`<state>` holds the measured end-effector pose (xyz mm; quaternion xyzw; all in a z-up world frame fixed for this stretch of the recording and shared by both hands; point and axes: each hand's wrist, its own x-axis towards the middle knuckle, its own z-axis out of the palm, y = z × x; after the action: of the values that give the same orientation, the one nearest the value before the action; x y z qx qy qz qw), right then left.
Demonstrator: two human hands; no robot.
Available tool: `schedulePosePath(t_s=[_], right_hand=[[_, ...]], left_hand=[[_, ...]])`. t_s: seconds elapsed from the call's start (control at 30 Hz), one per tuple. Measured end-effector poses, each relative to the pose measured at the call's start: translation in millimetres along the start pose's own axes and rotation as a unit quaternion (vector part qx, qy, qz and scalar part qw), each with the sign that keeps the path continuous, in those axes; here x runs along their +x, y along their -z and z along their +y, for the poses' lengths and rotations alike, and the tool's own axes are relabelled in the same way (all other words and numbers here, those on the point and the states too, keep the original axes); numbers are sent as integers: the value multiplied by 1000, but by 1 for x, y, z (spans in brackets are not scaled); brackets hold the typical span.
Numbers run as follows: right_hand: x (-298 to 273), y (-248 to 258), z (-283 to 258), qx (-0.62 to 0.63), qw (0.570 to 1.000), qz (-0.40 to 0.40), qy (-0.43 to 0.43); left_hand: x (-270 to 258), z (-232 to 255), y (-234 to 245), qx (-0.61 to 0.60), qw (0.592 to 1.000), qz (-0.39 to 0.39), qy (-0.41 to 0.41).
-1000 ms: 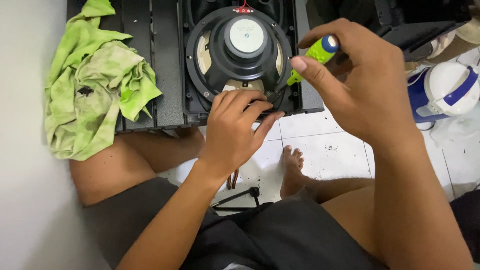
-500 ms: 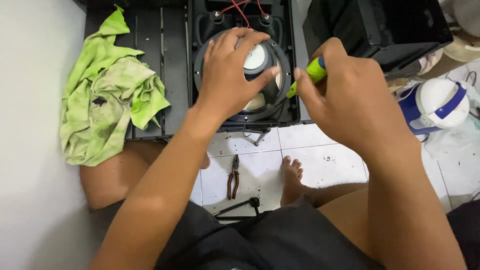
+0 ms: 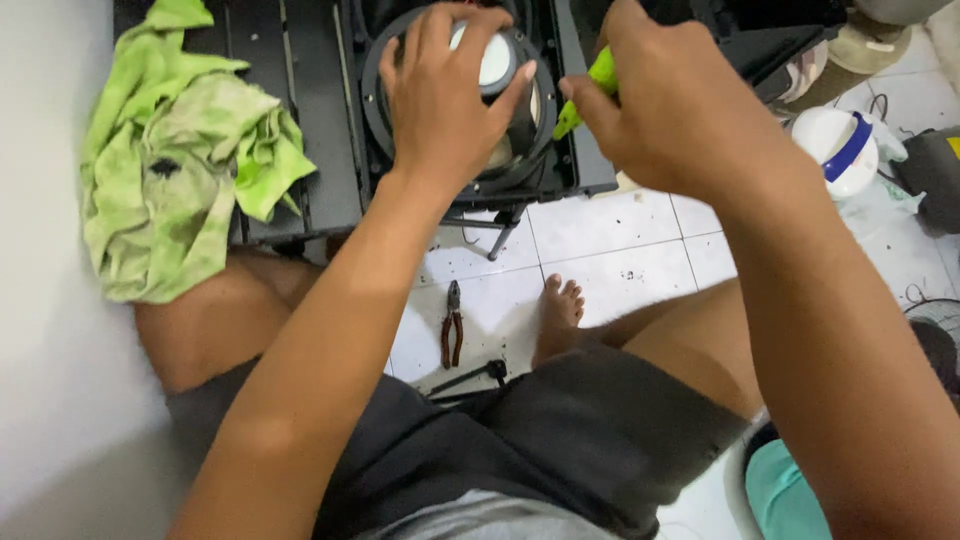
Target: Removing screws from a speaker housing and extracting the internal speaker driver.
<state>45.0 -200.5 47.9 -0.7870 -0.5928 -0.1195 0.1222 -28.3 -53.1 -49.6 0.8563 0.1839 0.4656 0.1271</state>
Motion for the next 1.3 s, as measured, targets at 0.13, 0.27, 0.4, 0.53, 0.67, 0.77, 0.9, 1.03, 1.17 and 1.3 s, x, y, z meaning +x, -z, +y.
schedulePosePath(t_s=[0.13, 0.27, 0.4, 0.53, 0.67, 0.77, 0.9, 1.03, 1.17, 1.3], right_hand=[[0, 2, 4, 49, 997, 11, 60], [0, -3, 20, 31, 998, -2, 53], [-5, -2, 21, 42, 998, -8, 53], [-5, 7, 7, 25, 997, -50, 62], [-2, 5, 3, 39, 997, -43, 46], [2, 4, -1, -18, 999, 10, 24], [9, -4, -2, -143, 985, -37, -91], [22, -11, 3, -241, 966, -69, -69], [45, 6, -17, -241, 953, -176, -51], [58, 14, -37, -207, 915, -325, -123]], left_hand=[[2, -1, 1, 19, 1000, -10, -12], [4, 0, 3, 4, 1000, 2, -21], [3, 1, 2, 10, 1000, -12, -19], [3, -2, 2, 2, 1000, -25, -16], [3, -1, 3, -7, 1000, -18, -19], [5, -4, 2, 1, 1000, -11, -15], [6, -5, 1, 16, 999, -32, -1], [7, -10, 2, 3, 999, -34, -1], [8, -17, 1, -21, 1000, -6, -12], [8, -18, -3, -21, 1000, -11, 0]])
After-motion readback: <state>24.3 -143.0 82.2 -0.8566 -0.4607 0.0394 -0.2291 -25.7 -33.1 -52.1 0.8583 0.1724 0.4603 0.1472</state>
